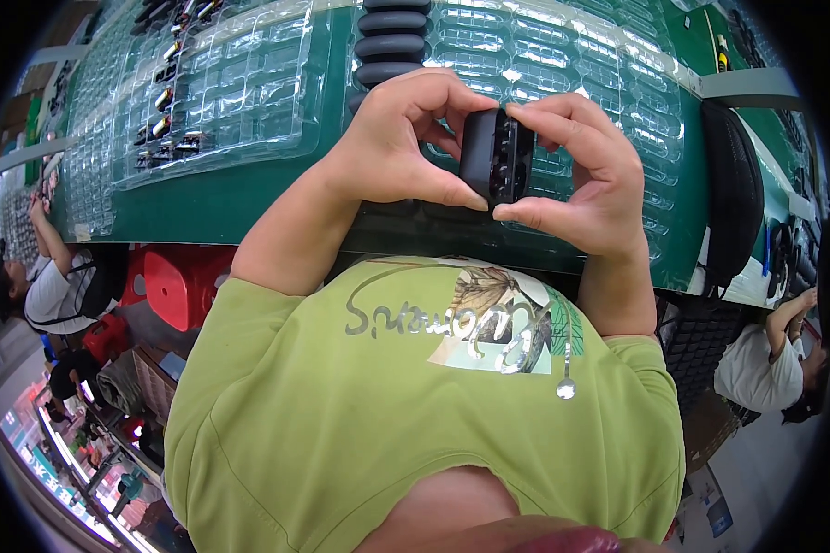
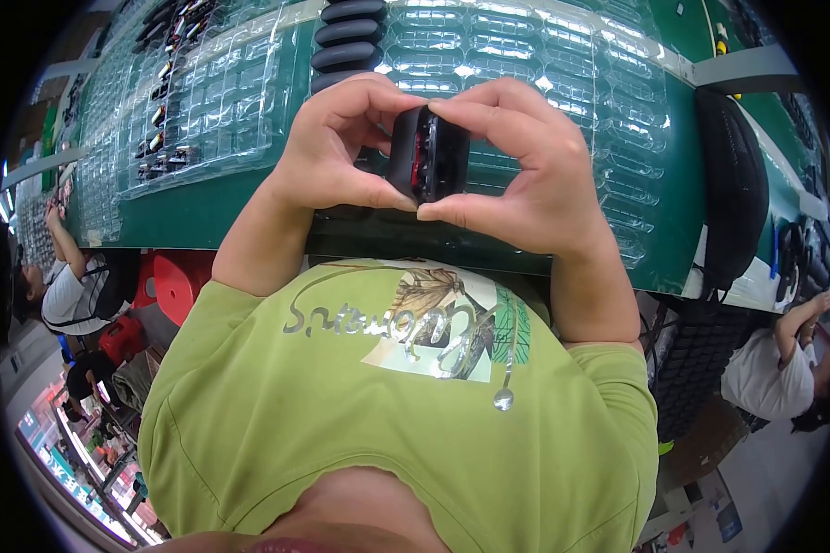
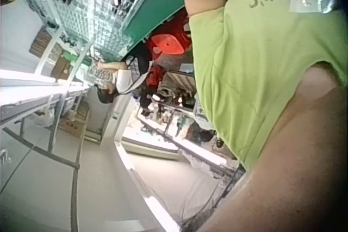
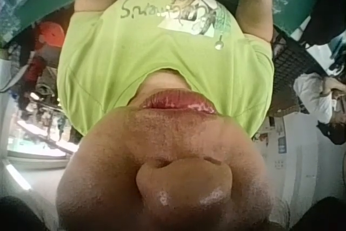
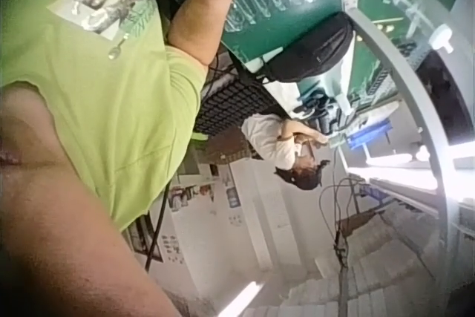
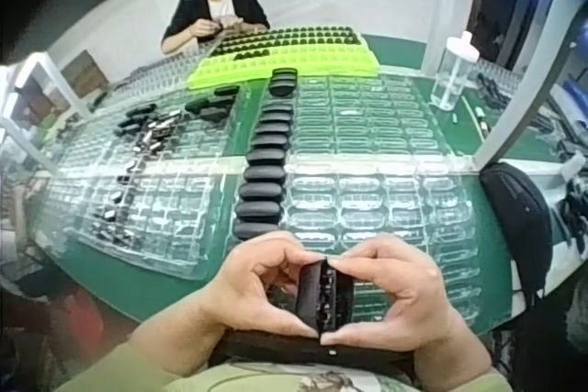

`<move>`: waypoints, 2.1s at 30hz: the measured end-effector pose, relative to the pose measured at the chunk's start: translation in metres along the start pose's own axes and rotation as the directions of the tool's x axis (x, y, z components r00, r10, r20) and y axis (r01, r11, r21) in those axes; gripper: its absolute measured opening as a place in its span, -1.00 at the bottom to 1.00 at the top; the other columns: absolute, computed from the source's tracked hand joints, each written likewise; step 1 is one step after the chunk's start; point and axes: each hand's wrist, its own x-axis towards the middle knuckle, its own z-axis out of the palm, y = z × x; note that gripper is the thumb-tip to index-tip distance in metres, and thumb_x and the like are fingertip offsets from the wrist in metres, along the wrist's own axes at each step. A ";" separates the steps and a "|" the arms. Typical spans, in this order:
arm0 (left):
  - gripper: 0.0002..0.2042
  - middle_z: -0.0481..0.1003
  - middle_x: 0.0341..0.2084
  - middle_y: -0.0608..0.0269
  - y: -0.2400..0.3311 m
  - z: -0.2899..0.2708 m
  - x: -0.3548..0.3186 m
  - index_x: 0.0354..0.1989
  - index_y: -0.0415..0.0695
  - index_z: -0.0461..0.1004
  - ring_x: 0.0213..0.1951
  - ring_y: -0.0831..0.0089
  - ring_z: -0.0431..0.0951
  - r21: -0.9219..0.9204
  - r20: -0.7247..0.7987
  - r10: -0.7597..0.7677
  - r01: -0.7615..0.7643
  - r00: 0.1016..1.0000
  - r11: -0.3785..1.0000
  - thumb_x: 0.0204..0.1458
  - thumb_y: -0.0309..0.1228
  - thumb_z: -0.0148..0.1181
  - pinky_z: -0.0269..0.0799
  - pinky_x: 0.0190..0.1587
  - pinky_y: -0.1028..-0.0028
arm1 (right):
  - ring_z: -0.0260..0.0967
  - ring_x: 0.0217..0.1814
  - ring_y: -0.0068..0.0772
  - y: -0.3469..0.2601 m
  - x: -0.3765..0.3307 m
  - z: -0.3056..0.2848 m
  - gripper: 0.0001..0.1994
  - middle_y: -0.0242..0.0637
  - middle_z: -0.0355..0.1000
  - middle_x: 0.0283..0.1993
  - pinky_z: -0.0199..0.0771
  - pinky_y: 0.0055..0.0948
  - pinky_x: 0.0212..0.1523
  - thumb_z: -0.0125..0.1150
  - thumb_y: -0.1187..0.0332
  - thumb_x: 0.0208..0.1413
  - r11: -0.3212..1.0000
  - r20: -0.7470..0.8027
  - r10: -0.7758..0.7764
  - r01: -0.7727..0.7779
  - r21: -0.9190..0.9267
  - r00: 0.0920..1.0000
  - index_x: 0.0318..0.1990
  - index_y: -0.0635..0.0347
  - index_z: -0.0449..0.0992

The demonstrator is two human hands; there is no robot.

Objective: The person assembles black plastic components by hand, likely earbud charging cases, on an industrial manufacturing assembly line.

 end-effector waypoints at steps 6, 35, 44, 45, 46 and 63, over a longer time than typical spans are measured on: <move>-0.32 0.45 -0.23 0.27 0.002 -0.001 0.000 0.01 -0.28 0.52 -0.21 0.53 0.58 0.067 0.010 0.017 -0.018 1.000 0.998 -0.41 -0.43 0.67 0.63 -0.15 0.51 | 0.53 -0.18 -0.24 -0.001 -0.001 -0.002 -0.37 -0.16 0.52 -0.18 0.52 -0.41 -0.15 0.67 0.26 -0.41 0.997 0.051 0.013 -0.009 -0.078 0.999 -0.05 0.28 0.62; -0.31 0.44 -0.24 0.25 0.005 0.001 0.000 0.02 -0.28 0.51 -0.22 0.51 0.59 0.146 0.029 0.017 -0.021 0.999 0.989 -0.42 -0.45 0.67 0.65 -0.16 0.49 | 0.54 -0.17 -0.25 0.000 0.000 -0.003 -0.37 -0.16 0.54 -0.16 0.54 -0.42 -0.13 0.67 0.24 -0.41 0.997 0.044 0.008 -0.004 -0.077 0.999 -0.06 0.28 0.62; -0.32 0.45 -0.20 0.22 0.006 0.004 0.001 0.03 -0.29 0.50 -0.19 0.48 0.59 0.153 0.023 0.041 -0.044 0.999 0.987 -0.38 -0.42 0.65 0.66 -0.15 0.46 | 0.53 -0.18 -0.31 0.000 -0.001 -0.005 -0.36 -0.21 0.54 -0.17 0.53 -0.47 -0.18 0.69 0.24 -0.42 0.992 0.035 0.042 -0.038 -0.119 0.998 -0.06 0.27 0.62; -0.32 0.45 -0.20 0.22 0.005 0.005 0.001 0.03 -0.29 0.50 -0.19 0.48 0.59 0.152 0.022 0.040 -0.043 0.999 0.987 -0.38 -0.42 0.65 0.66 -0.15 0.46 | 0.52 -0.18 -0.32 0.000 -0.002 -0.004 -0.35 -0.21 0.54 -0.17 0.53 -0.47 -0.18 0.69 0.23 -0.43 0.992 0.029 0.098 -0.096 -0.081 0.995 -0.06 0.27 0.62; -0.32 0.45 -0.20 0.21 0.004 0.005 0.000 0.03 -0.29 0.50 -0.19 0.48 0.59 0.136 0.008 0.026 -0.027 1.000 0.990 -0.38 -0.41 0.65 0.66 -0.15 0.45 | 0.52 -0.18 -0.32 0.000 -0.002 -0.004 -0.35 -0.21 0.54 -0.17 0.53 -0.47 -0.18 0.69 0.23 -0.43 0.992 0.030 0.100 -0.097 -0.080 0.995 -0.06 0.27 0.62; -0.34 0.43 -0.20 0.21 0.001 0.005 -0.001 -0.01 -0.32 0.50 -0.18 0.48 0.59 0.044 0.000 0.134 -0.133 0.991 0.990 -0.37 -0.41 0.67 0.66 -0.15 0.46 | 0.53 -0.16 -0.33 0.000 -0.002 -0.001 -0.33 -0.18 0.54 -0.13 0.55 -0.45 -0.12 0.69 0.27 -0.43 0.999 0.024 0.038 -0.039 0.030 0.999 -0.01 0.28 0.61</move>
